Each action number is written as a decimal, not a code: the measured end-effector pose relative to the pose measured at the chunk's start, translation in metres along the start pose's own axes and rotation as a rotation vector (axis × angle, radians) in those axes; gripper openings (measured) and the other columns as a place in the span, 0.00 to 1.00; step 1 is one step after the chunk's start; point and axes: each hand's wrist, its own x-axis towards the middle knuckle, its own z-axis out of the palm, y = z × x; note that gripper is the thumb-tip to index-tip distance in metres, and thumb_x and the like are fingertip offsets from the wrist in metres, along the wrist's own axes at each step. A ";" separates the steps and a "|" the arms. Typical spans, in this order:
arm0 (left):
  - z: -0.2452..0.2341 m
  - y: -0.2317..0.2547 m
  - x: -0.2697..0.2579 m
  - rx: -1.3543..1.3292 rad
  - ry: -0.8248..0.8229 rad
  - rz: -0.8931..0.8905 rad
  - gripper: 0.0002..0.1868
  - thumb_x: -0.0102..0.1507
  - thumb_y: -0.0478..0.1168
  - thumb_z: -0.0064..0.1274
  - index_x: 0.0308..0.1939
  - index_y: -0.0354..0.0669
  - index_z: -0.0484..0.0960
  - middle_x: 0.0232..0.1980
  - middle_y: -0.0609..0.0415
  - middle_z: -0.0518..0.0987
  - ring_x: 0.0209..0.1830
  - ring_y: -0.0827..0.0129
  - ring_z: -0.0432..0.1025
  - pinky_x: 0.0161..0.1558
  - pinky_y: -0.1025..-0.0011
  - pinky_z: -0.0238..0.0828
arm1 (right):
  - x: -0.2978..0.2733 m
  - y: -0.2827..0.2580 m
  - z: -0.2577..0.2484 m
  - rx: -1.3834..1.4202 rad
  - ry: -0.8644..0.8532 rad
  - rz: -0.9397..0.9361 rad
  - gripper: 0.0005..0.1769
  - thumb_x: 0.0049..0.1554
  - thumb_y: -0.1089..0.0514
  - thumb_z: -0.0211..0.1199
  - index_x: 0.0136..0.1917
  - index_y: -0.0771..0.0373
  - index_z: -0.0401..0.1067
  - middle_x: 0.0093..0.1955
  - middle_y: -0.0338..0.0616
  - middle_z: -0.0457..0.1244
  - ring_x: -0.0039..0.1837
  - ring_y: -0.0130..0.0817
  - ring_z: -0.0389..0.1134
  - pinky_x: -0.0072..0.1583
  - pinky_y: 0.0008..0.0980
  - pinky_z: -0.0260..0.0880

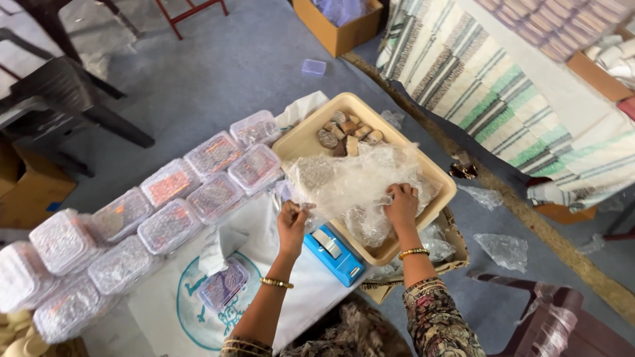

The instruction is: The person wraps small plastic containers filled with beads in bubble wrap. They place a container on a sheet of bubble wrap, fold the wrap around it, and secure it with tape. The wrapped items are then placed in a tray.

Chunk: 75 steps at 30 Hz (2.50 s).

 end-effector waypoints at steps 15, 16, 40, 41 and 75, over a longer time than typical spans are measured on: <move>-0.203 0.128 -0.136 -0.223 0.464 0.127 0.15 0.65 0.29 0.55 0.50 0.47 0.68 0.46 0.54 0.80 0.27 0.78 0.67 0.28 0.77 0.65 | 0.034 0.059 0.066 -0.166 -0.077 0.063 0.32 0.46 0.52 0.74 0.65 0.47 0.73 0.71 0.48 0.57 0.76 0.61 0.49 0.70 0.61 0.54; -0.214 0.128 -0.149 -0.219 0.497 0.133 0.15 0.65 0.29 0.55 0.50 0.47 0.68 0.46 0.54 0.80 0.27 0.78 0.67 0.28 0.77 0.65 | 0.035 0.059 0.060 -0.166 -0.096 0.035 0.32 0.46 0.52 0.74 0.65 0.47 0.73 0.71 0.48 0.57 0.76 0.61 0.49 0.70 0.61 0.54; -0.258 0.124 -0.257 1.661 -0.490 0.376 0.20 0.63 0.39 0.58 0.60 0.58 0.82 0.60 0.58 0.74 0.65 0.64 0.66 0.72 0.53 0.54 | -0.218 -0.351 -0.009 0.274 -0.399 -1.514 0.35 0.40 0.72 0.57 0.61 0.52 0.74 0.66 0.41 0.66 0.74 0.46 0.58 0.69 0.57 0.45; -0.265 0.124 -0.262 1.743 -0.518 0.231 0.21 0.61 0.39 0.57 0.59 0.60 0.82 0.63 0.59 0.73 0.67 0.63 0.64 0.74 0.48 0.47 | -0.218 -0.336 0.014 0.008 -0.604 -1.380 0.34 0.45 0.71 0.56 0.64 0.51 0.72 0.66 0.40 0.65 0.74 0.42 0.57 0.71 0.56 0.45; -0.220 0.045 -0.235 1.810 -0.434 0.013 0.36 0.69 0.50 0.41 0.80 0.59 0.49 0.84 0.56 0.39 0.83 0.58 0.30 0.75 0.43 0.21 | -0.241 -0.287 0.093 0.582 -0.681 -0.905 0.12 0.58 0.71 0.54 0.49 0.61 0.76 0.50 0.44 0.71 0.51 0.40 0.74 0.53 0.35 0.74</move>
